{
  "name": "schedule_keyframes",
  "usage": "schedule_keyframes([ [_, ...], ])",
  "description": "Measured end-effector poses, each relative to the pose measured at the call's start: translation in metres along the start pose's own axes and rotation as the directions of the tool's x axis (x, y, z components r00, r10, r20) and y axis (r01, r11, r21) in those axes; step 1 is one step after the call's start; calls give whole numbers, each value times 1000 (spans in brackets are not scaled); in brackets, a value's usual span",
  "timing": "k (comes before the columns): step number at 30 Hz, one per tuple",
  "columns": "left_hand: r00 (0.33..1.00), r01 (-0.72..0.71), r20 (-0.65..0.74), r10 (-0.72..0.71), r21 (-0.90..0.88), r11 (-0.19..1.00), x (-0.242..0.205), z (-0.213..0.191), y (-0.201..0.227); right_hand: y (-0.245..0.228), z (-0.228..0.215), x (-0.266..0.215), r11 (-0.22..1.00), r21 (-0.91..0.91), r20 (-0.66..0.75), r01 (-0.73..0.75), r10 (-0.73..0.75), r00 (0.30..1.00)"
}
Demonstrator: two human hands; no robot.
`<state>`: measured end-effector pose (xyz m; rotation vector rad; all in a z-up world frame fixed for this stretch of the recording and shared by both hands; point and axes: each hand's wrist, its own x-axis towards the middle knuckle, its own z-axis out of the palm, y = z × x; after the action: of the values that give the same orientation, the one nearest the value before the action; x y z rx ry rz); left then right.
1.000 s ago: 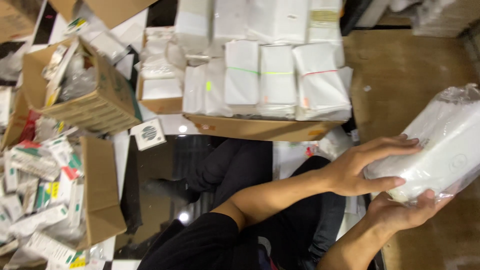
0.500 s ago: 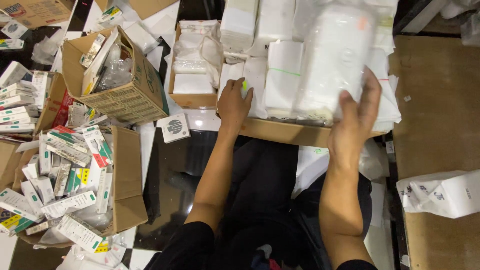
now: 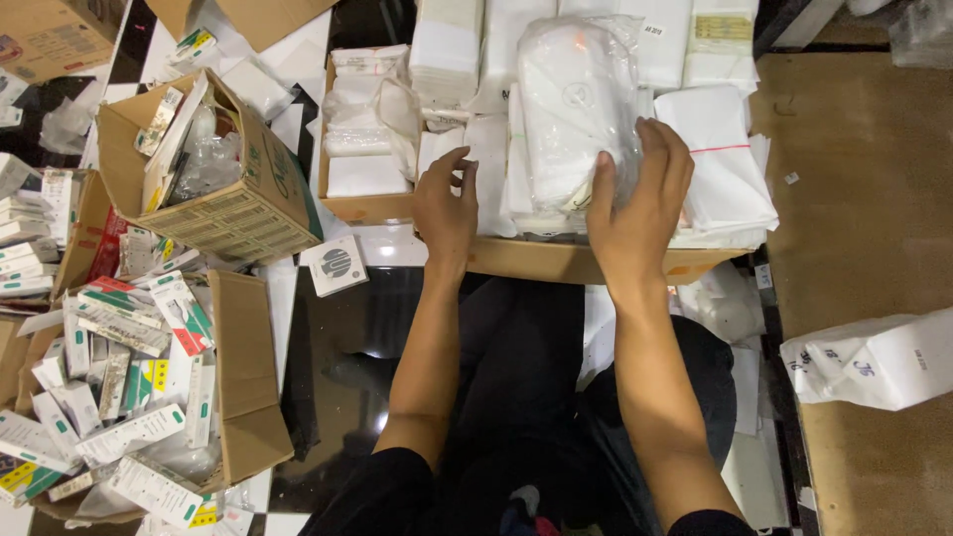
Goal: The person sits on the floor and repeatedly picks up white wrapped packages from a cardboard box, secures them with rubber bands, and places them on a nearby wooden surface. The person continues this process, moving multiple packages from the box to the surface.
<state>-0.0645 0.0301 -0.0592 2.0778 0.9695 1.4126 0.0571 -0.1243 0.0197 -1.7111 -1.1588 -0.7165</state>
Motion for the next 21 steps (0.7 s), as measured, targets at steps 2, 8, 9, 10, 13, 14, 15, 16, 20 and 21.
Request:
schedule_keyframes([
  [2,1000,2,29,4,-211,978,12,-18,43,0,-4,8,996,-2,-3,91,-91,996],
  [8,950,-115,174,259,-575,810,31,-10,111,6,-19,20,957,182,60,225,-239,969],
  [9,933,-123,201,297,-598,792,34,-5,120,13,-20,19,960,149,22,237,-243,970],
  [10,930,-127,202,306,-604,787,37,-2,118,22,-25,21,961,140,16,237,-242,970],
  [13,894,-297,217,393,-369,880,41,3,109,37,-45,28,966,132,47,220,-228,973],
  [14,929,-206,260,264,-229,951,43,3,102,35,-54,33,990,0,117,140,-139,983],
  [15,951,-110,283,128,-80,991,45,2,95,32,-62,39,989,-135,172,65,-41,984],
  [16,951,-110,281,129,-83,990,46,4,93,46,-62,38,988,-137,170,67,-43,984],
  [20,809,319,550,-210,-109,942,43,4,94,66,-59,30,940,-325,326,107,5,945],
  [21,811,320,548,-203,-125,939,45,5,98,63,-58,30,949,-292,291,117,-28,956],
])
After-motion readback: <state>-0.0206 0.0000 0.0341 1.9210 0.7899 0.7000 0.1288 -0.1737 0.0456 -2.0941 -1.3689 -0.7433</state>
